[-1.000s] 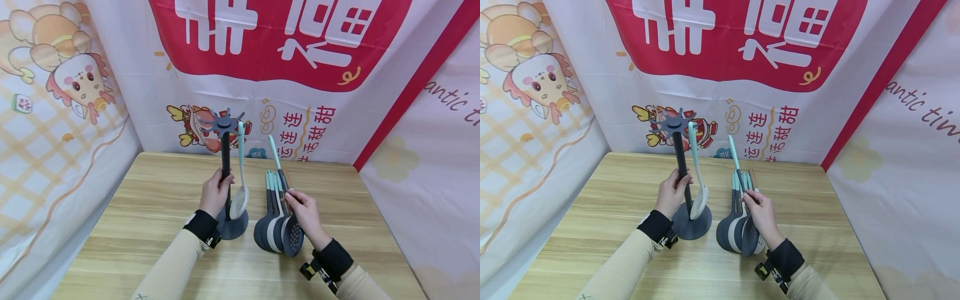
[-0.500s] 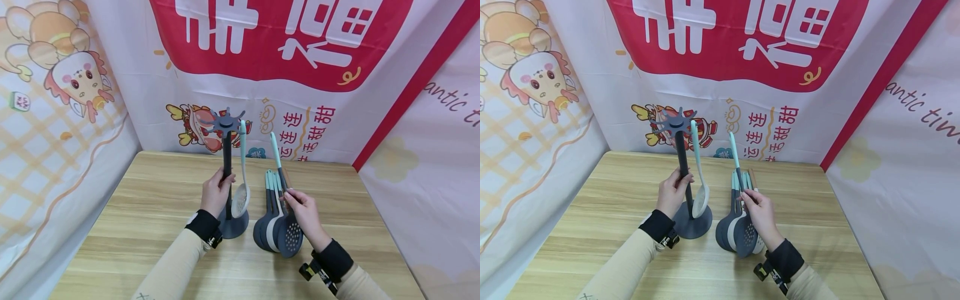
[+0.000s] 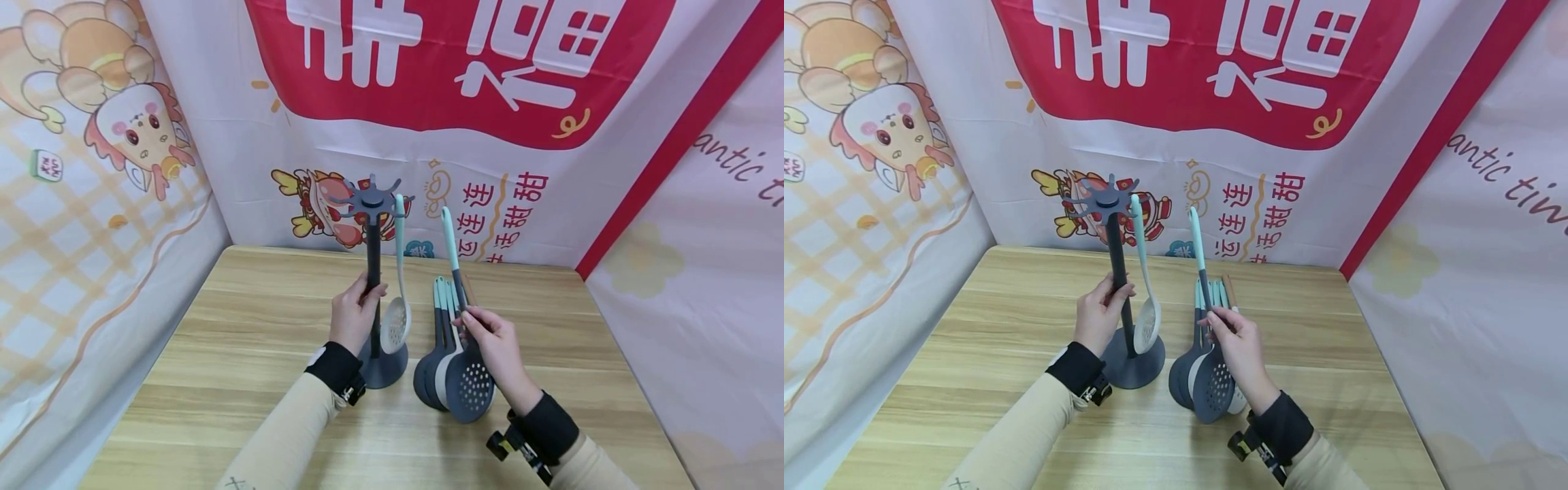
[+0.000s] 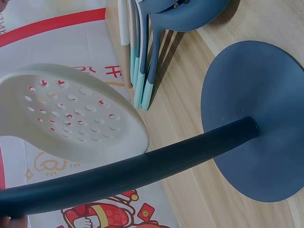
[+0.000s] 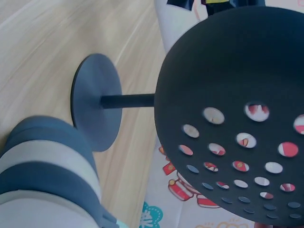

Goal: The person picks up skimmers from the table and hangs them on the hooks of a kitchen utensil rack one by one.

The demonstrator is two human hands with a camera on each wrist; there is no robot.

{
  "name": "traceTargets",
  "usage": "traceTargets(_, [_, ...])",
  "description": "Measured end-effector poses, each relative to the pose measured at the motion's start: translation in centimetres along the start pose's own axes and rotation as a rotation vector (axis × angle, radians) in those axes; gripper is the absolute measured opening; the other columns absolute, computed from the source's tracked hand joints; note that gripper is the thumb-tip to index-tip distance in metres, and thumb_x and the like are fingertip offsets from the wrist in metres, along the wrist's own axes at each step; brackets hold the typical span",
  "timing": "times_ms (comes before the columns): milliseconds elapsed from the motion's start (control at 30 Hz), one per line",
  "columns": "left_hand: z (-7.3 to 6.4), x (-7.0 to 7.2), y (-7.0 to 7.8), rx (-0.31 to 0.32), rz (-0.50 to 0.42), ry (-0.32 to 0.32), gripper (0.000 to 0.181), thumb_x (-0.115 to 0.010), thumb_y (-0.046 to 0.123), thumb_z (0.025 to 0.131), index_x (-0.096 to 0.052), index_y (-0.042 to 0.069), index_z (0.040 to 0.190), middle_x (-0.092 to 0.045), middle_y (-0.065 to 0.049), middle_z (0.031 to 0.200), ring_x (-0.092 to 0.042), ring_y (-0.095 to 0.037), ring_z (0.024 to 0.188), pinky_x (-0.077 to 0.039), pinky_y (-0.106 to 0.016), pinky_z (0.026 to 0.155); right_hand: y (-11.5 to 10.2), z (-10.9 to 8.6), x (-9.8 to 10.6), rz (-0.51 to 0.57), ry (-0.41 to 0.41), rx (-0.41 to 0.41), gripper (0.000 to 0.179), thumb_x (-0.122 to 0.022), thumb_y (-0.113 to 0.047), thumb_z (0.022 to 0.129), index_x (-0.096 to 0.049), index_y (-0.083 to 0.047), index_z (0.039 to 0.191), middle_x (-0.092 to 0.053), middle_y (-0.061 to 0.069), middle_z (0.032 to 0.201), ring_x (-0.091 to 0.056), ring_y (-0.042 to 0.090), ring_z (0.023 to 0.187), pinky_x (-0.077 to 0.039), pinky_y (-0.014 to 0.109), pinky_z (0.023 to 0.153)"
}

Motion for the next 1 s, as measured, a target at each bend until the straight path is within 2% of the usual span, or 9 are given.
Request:
traceTargets(233, [-0.1, 0.0, 0.2, -0.014, -0.006, 0.027, 0.017, -0.065, 0.017, 0.097, -0.069, 0.006, 0.109, -0.076, -0.011, 0.093, -0.075, -0.023, 0.088, -0.060, -0.037, 0.085, -0.9, -0.8, -0.2, 0.000, -0.006, 0.027, 0.027, -0.058, -0.010, 0.100, -0.066, 0.004, 0.122, -0.075, 0.010, 0.096, -0.067, 0.016, 0.081, -0.056, 0.021, 0.074])
traceTargets(433, [-0.1, 0.0, 0.2, 0.017, -0.032, 0.027, 0.024, -0.067, 0.018, 0.095, -0.071, 0.006, 0.115, -0.076, -0.012, 0.099, -0.075, -0.024, 0.092, -0.059, -0.036, 0.085, -1.4, -1.2, -0.3, 0.010, -0.004, 0.046, 0.027, -0.059, -0.011, 0.100, -0.067, 0.003, 0.121, -0.075, 0.006, 0.095, -0.064, 0.011, 0.078, -0.055, 0.022, 0.074])
traceTargets(567, [-0.1, 0.0, 0.2, 0.017, -0.031, 0.039, 0.026, -0.068, 0.018, 0.094, -0.071, 0.006, 0.118, -0.076, -0.013, 0.102, -0.075, -0.024, 0.093, -0.059, -0.036, 0.084, -1.8, -1.5, -0.3, 0.017, 0.004, 0.055, 0.026, -0.059, -0.011, 0.099, -0.068, 0.002, 0.120, -0.075, 0.004, 0.093, -0.064, 0.012, 0.079, -0.055, 0.022, 0.075])
traceTargets(767, [-0.1, -0.1, 0.5, -0.017, -0.003, 0.083, 0.024, -0.070, 0.016, 0.093, -0.072, 0.005, 0.114, -0.076, -0.014, 0.098, -0.075, -0.025, 0.087, -0.061, -0.038, 0.078, -2.4, -1.9, -0.3, 0.045, 0.003, 0.056, 0.027, -0.060, -0.010, 0.099, -0.066, 0.004, 0.122, -0.076, -0.002, 0.091, -0.066, 0.014, 0.082, -0.056, 0.022, 0.076])
traceTargets(1000, [-0.2, -0.3, 0.6, 0.010, 0.003, 0.082, 0.028, -0.069, 0.024, 0.093, -0.072, 0.006, 0.115, -0.077, -0.012, 0.096, -0.075, -0.024, 0.085, -0.061, -0.037, 0.078, -3.0, -2.3, -0.4, 0.083, -0.010, 0.087, 0.028, -0.060, -0.008, 0.098, -0.064, 0.008, 0.121, -0.074, -0.012, 0.085, -0.066, 0.010, 0.082, -0.056, 0.021, 0.076])
Point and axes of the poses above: each hand's wrist, its own z-axis towards the middle knuckle, its own x-axis out of the back of the hand, y = z × x, the point moved 8 cm from there along z, towards the middle knuckle
